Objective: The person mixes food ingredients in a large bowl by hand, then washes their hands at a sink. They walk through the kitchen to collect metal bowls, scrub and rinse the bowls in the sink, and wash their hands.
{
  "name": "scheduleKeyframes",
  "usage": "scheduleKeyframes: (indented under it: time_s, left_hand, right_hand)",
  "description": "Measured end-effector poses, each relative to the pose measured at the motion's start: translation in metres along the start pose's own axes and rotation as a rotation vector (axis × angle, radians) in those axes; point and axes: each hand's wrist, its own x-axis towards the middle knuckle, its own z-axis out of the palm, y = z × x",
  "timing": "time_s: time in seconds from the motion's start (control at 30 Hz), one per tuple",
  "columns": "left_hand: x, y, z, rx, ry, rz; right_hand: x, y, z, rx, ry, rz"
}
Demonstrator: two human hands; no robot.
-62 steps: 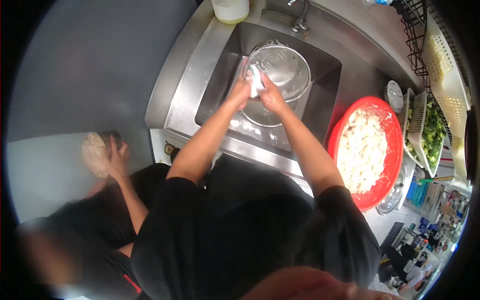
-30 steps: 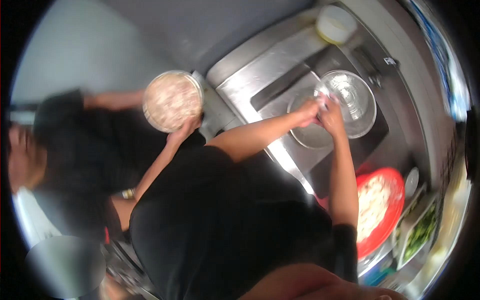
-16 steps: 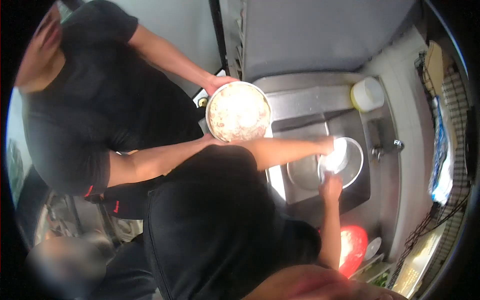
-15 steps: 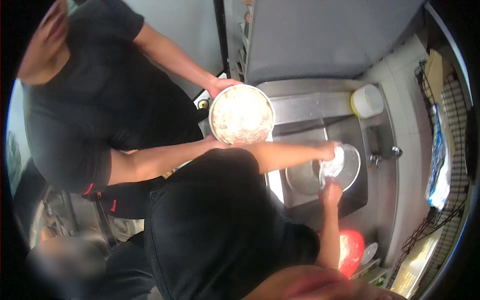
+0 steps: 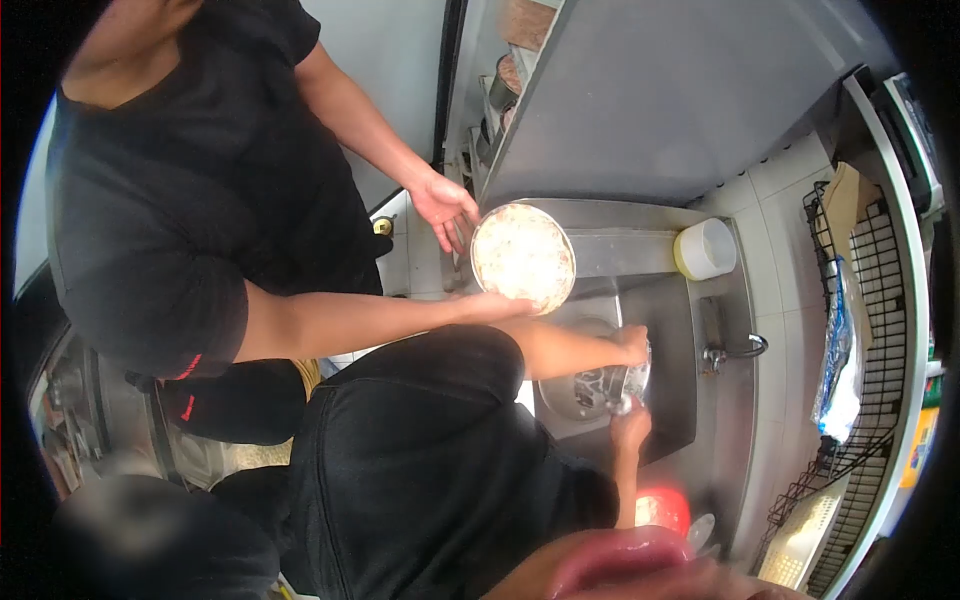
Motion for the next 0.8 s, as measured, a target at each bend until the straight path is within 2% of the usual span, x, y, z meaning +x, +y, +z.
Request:
scheduleKeyframes:
  time_s: [0.07,0.1,0.13,0.23,0.27,0.33,0.37,0.4,0.47,0.53,0.67,0.73,0.8]
  left_hand:
    - [-0.02,-0.002,0.008,0.061,0.108,0.026]
    - [-0.021,-0.002,0.01,-0.025,-0.194,-0.162]
    - [-0.022,-0.005,0.012,-0.021,-0.195,-0.163]
    - [-0.022,-0.012,0.009,-0.088,-0.297,-0.123]
    - [-0.021,-0.012,0.008,-0.102,-0.32,-0.115]
    - [-0.011,-0.005,0.003,0.216,-0.487,0.068]
    - [-0.003,-0.009,0.011,0.202,-0.433,0.012]
    - [0.006,-0.017,0.017,0.199,-0.435,0.01]
    - [0.003,-0.022,0.02,0.124,-0.049,0.125]
    - [-0.033,-0.012,0.001,0.196,-0.105,0.181]
    - [-0.063,-0.019,-0.005,-0.04,-0.235,0.043]
    - [-0.07,-0.026,-0.002,-0.183,-0.295,-0.028]
    - [-0.074,-0.033,0.001,-0.289,-0.337,-0.076]
  right_hand:
    - [0.009,-0.022,-0.018,-0.034,0.055,0.216]
    - [0.009,-0.025,-0.014,0.016,0.075,0.263]
    - [0.006,-0.026,-0.008,0.02,0.076,0.266]
    - [-0.009,-0.01,0.025,0.386,-0.097,0.093]
    - [-0.017,-0.002,0.037,0.388,-0.095,0.096]
    - [-0.034,0.007,0.053,0.066,-0.12,-0.109]
    - [-0.032,-0.01,0.033,0.031,-0.205,0.063]
    - [-0.021,-0.018,0.022,0.029,-0.208,0.063]
    - [-0.008,-0.025,0.009,0.011,-0.104,0.254]
    - [0.005,-0.03,0.002,-0.009,-0.042,0.274]
    - [0.006,-0.029,0.026,-0.019,-0.057,0.268]
    - [-0.01,0.0,0.065,0.143,0.007,-0.023]
    - [-0.022,0.01,0.059,0.066,-0.059,-0.058]
